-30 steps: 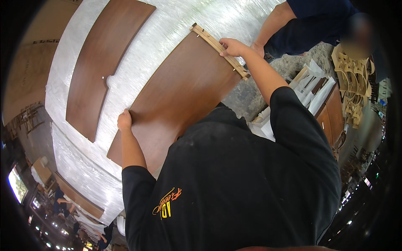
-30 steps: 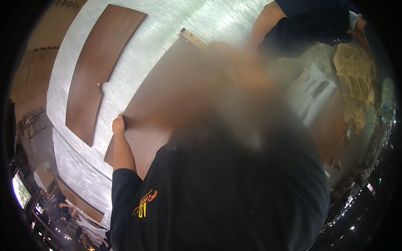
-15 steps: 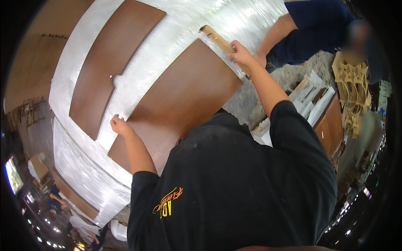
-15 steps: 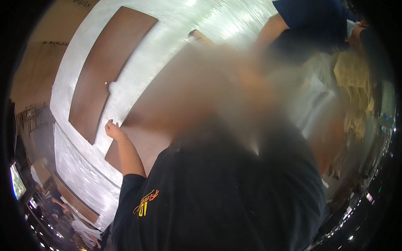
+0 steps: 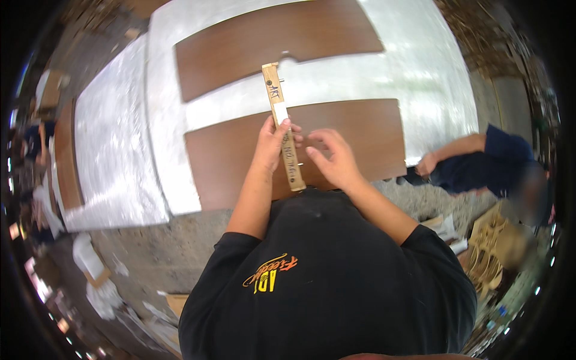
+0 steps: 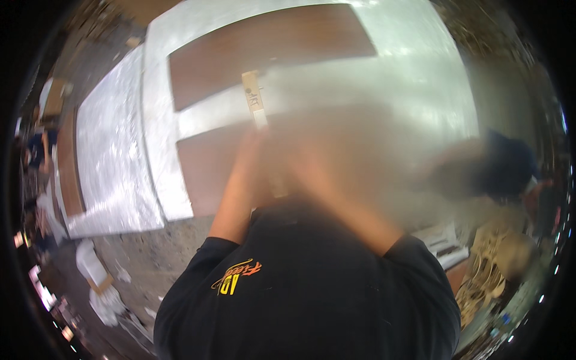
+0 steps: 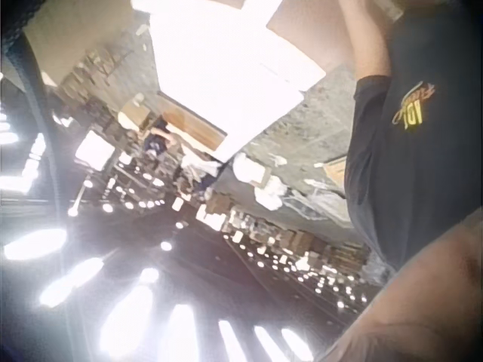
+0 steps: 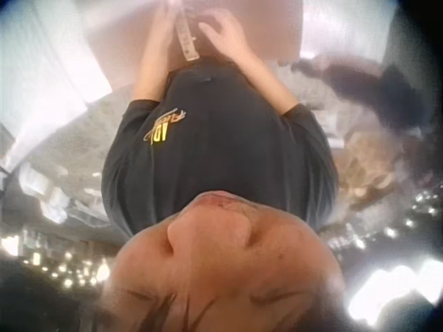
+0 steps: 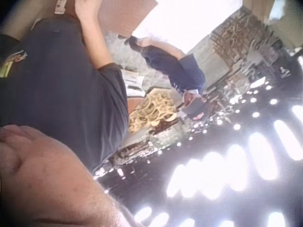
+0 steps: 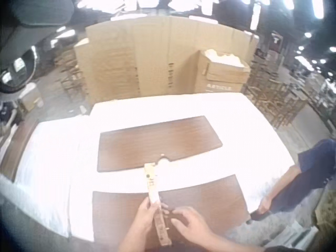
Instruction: The person uses a wooden block to rub the edges of brown wood panels laid on a plastic-covered table, then flips and repositions the panels. Later, the person sits on the floor and sorts small hardware items from a cardboard box.
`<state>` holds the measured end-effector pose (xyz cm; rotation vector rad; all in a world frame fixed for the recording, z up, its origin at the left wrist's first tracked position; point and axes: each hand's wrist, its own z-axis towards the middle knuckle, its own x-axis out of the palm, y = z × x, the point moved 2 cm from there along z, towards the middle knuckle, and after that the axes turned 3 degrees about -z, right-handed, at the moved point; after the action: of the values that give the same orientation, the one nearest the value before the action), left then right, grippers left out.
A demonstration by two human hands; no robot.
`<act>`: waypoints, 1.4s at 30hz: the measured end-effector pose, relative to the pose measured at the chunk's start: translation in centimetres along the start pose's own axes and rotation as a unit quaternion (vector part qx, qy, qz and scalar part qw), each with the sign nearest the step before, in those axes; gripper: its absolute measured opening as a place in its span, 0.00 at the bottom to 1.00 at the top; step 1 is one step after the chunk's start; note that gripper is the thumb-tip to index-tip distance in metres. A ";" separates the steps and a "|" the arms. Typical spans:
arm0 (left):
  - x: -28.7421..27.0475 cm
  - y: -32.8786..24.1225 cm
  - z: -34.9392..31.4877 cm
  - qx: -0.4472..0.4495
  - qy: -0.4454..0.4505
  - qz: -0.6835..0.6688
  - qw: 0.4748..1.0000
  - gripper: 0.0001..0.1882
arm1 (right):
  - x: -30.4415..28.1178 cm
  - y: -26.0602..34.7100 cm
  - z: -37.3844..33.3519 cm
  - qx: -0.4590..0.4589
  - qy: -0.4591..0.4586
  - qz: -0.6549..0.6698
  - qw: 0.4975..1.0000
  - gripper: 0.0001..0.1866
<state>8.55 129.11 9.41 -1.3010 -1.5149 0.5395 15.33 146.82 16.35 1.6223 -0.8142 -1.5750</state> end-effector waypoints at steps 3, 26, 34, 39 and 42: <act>-13.1 -0.9 -3.8 -0.023 -0.091 0.048 0.994 0.18 | 3.7 -3.9 0.7 0.058 -0.005 -0.015 0.998 0.11; -39.8 1.7 -10.4 -0.062 -0.276 0.174 0.943 0.22 | 16.2 -8.9 13.0 -0.059 0.130 -0.292 0.946 0.29; -38.1 0.4 -11.8 -0.055 -0.304 0.111 0.944 0.20 | 18.8 -8.4 19.5 0.121 0.304 -0.344 0.880 0.48; -37.7 -0.4 -12.8 -0.044 -0.269 0.155 0.949 0.19 | 18.9 -7.6 18.0 0.140 0.277 -0.365 0.878 0.46; -37.7 0.1 -12.6 -0.054 -0.250 0.094 0.962 0.18 | 18.5 -7.2 17.0 0.170 0.222 -0.378 0.883 0.44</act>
<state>15.68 91.43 -1.03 -1.4737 -1.8583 0.9765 -0.97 134.01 0.41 2.6549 -0.1975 -1.4693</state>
